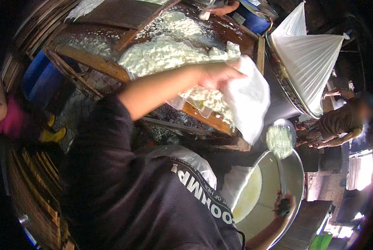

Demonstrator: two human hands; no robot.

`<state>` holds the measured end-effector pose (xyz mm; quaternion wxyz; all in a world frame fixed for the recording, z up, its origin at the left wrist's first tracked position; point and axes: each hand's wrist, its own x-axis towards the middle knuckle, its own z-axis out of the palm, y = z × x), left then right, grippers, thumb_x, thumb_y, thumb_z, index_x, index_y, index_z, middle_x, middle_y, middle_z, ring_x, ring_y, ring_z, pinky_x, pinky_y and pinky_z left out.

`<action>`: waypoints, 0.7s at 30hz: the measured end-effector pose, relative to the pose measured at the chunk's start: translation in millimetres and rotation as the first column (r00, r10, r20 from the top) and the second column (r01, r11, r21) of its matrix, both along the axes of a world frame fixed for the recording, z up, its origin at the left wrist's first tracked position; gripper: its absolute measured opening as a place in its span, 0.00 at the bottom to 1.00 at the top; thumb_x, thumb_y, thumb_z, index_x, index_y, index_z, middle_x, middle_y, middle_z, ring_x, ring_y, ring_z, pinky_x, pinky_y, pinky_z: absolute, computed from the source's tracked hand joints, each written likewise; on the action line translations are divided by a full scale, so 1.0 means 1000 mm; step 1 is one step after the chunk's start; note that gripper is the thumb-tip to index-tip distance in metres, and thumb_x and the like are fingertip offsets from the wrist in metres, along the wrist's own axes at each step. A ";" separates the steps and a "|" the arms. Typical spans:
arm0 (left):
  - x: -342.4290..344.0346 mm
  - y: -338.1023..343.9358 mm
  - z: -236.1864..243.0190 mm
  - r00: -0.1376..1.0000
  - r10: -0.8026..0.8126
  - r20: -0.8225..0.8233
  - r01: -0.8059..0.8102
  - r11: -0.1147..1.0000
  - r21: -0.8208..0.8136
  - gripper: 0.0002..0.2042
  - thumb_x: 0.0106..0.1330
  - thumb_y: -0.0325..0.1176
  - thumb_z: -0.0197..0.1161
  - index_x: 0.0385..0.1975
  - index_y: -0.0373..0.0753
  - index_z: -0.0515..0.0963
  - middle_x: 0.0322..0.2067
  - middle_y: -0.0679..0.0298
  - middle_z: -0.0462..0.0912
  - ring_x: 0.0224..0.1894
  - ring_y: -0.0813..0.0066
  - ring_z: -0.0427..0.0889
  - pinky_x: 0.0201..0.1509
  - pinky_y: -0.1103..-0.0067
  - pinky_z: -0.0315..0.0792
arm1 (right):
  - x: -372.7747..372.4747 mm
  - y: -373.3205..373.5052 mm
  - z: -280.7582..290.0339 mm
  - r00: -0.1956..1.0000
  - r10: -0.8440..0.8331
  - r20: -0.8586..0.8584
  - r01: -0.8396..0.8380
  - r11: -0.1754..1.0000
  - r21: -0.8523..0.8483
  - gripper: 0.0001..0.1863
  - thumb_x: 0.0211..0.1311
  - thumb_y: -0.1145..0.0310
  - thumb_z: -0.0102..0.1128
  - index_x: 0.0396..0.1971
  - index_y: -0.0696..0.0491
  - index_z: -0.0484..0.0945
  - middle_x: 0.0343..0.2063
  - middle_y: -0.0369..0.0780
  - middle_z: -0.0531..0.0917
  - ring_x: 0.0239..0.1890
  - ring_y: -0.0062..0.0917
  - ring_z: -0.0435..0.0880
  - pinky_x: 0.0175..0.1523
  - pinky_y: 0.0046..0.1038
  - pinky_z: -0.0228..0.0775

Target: The person scoops white curd-like material from a large metal vat using a ladle and transfers it to a wooden table covered in plastic. The person then uses their hands to press and mold the curd into rectangular blocks on the table alongside other workers.

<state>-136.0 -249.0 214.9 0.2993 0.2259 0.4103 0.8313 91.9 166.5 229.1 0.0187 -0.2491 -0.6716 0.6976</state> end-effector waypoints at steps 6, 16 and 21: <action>-0.058 -0.244 -0.041 0.930 0.366 0.042 -0.308 0.834 -0.458 0.28 0.52 0.27 0.55 0.54 0.45 0.53 0.46 0.59 0.66 0.47 0.70 0.69 0.48 0.70 0.66 | -0.124 -0.161 0.051 0.919 0.394 -0.023 -0.355 0.799 -0.485 0.19 0.50 0.61 0.47 0.30 0.66 0.68 0.16 0.44 0.74 0.07 0.18 0.68 0.08 0.14 0.59; -0.115 -0.339 -0.070 0.977 0.137 -0.163 -0.145 -0.135 -0.980 0.40 0.47 0.16 0.51 0.57 0.60 0.44 0.44 0.52 0.68 0.38 0.64 0.74 0.33 0.66 0.72 | -0.238 -0.373 0.050 0.415 0.906 -0.090 -0.883 0.424 0.203 0.15 0.54 0.64 0.39 0.30 0.61 0.68 0.21 0.44 0.76 0.12 0.17 0.69 0.11 0.15 0.59; -0.118 -0.335 -0.071 0.965 0.196 -0.177 -0.172 -0.041 -0.984 0.40 0.45 0.12 0.47 0.57 0.60 0.47 0.47 0.48 0.66 0.33 0.64 0.75 0.27 0.72 0.71 | -0.252 -0.394 0.063 0.414 0.909 -0.043 -0.905 0.406 -0.130 0.08 0.50 0.68 0.48 0.27 0.56 0.69 0.23 0.42 0.75 0.14 0.14 0.67 0.13 0.13 0.57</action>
